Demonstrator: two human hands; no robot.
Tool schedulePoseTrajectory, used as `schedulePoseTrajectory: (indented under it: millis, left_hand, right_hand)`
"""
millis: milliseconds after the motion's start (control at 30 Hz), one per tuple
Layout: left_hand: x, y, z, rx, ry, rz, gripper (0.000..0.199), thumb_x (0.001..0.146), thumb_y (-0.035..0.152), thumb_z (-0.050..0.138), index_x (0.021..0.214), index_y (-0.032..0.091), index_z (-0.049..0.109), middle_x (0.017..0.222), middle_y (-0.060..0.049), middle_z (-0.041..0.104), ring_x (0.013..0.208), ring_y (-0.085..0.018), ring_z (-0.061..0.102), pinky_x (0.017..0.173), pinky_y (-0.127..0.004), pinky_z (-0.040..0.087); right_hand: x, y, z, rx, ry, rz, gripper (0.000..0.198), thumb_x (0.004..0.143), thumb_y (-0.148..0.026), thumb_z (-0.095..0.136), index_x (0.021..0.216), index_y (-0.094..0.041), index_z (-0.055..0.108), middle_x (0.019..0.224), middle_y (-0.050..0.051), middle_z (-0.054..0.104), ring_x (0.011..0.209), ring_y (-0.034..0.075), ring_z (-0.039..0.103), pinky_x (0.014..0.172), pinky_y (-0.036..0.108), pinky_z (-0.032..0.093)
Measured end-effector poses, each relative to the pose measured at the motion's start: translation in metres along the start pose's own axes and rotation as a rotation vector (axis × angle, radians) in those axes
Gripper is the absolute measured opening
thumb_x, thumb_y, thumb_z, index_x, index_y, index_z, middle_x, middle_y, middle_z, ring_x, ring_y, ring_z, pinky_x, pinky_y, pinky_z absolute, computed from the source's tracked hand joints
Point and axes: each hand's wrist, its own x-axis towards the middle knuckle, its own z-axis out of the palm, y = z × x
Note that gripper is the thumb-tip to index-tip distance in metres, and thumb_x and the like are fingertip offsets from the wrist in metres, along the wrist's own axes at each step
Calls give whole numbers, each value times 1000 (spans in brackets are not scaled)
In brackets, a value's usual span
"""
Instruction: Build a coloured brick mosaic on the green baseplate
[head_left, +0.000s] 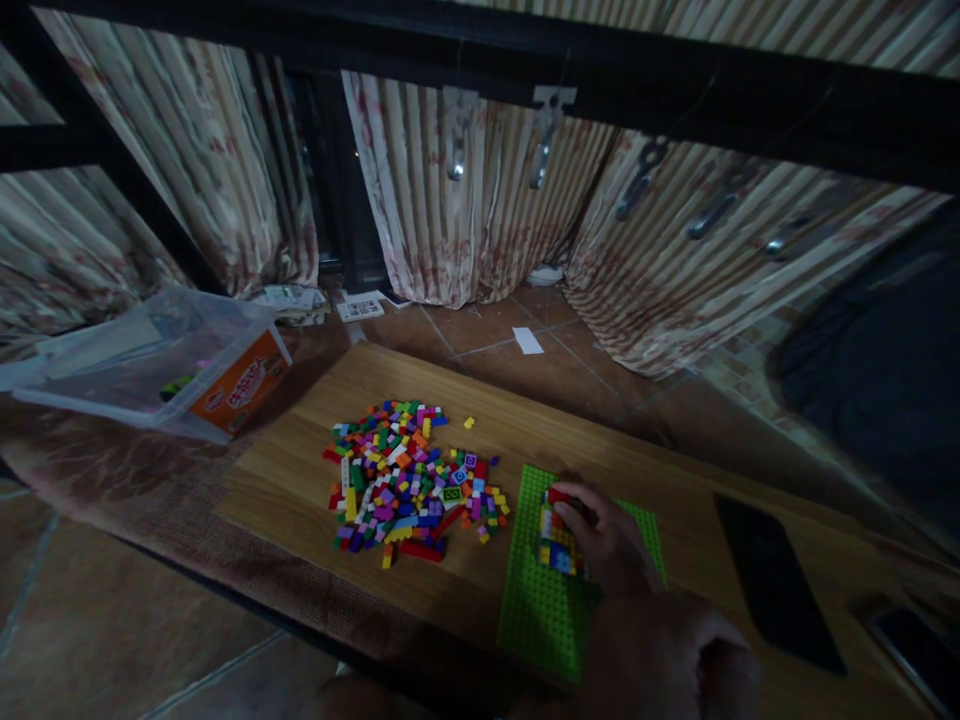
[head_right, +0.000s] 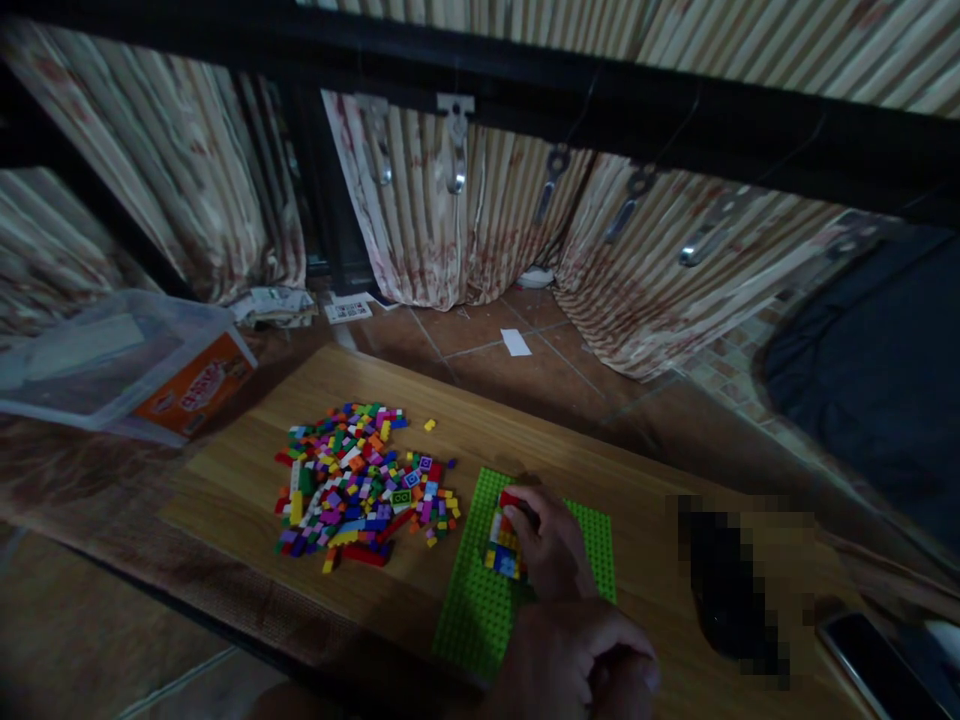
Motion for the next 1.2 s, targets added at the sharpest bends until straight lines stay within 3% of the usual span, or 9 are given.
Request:
schedulePoseTrajectory:
  millis: [133,300,500,733,833,1000,1200]
  left_hand:
    - [0,-2,4,-6,-70,-24,17,75,14,60,87,22,69,72,-2,68,61,-14,61,56,-22,49]
    - [-1,2,4,-21,-65,-76,18,79,16,56,91,20,70,74,-4,68,61,-13,61,59,-24,50]
    - [-2,3,2,-18,-77,-6,19,80,19,54,90,17,70,75,-4,70,61,-11,61,53,-19,46]
    - [-1,0,1,-63,-154,36,19,79,21,56,92,20,71,76,-2,71,56,-9,60,47,-16,42]
    - [1,-4,2,-87,-201,72,20,77,21,58,93,21,71,75,-1,71,56,-9,60,47,-16,42]
    - [-3,-2,4,-56,-154,-22,24,75,19,59,96,23,71,76,-2,71,58,-11,62,49,-17,43]
    - [-2,1,-1,-69,-199,-38,28,76,21,58,101,21,70,85,-3,72,65,-12,64,53,-18,46]
  right_hand:
    - [-3,0,2,-82,70,-31,35,82,-47,55,105,-24,68,104,5,72,97,24,66,87,39,50]
    - [-5,2,6,-167,118,-88,34,84,-48,54,105,-25,68,101,5,72,95,24,65,87,40,49]
    - [-10,-20,15,-255,341,-284,23,88,-39,56,97,-23,70,101,7,69,98,25,61,90,44,43]
    - [-30,-57,42,-200,189,-468,9,88,-23,61,92,-23,69,93,2,69,91,19,59,83,37,43]
    - [-35,-63,48,-203,152,-477,7,86,-21,63,89,-23,69,89,2,68,87,19,58,81,36,43]
    - [-34,-65,52,-223,105,-452,6,85,-20,64,88,-23,69,86,1,67,85,19,56,80,37,41]
    - [-37,-70,64,-210,29,-436,8,86,-21,63,90,-25,68,85,0,66,84,19,55,78,37,40]
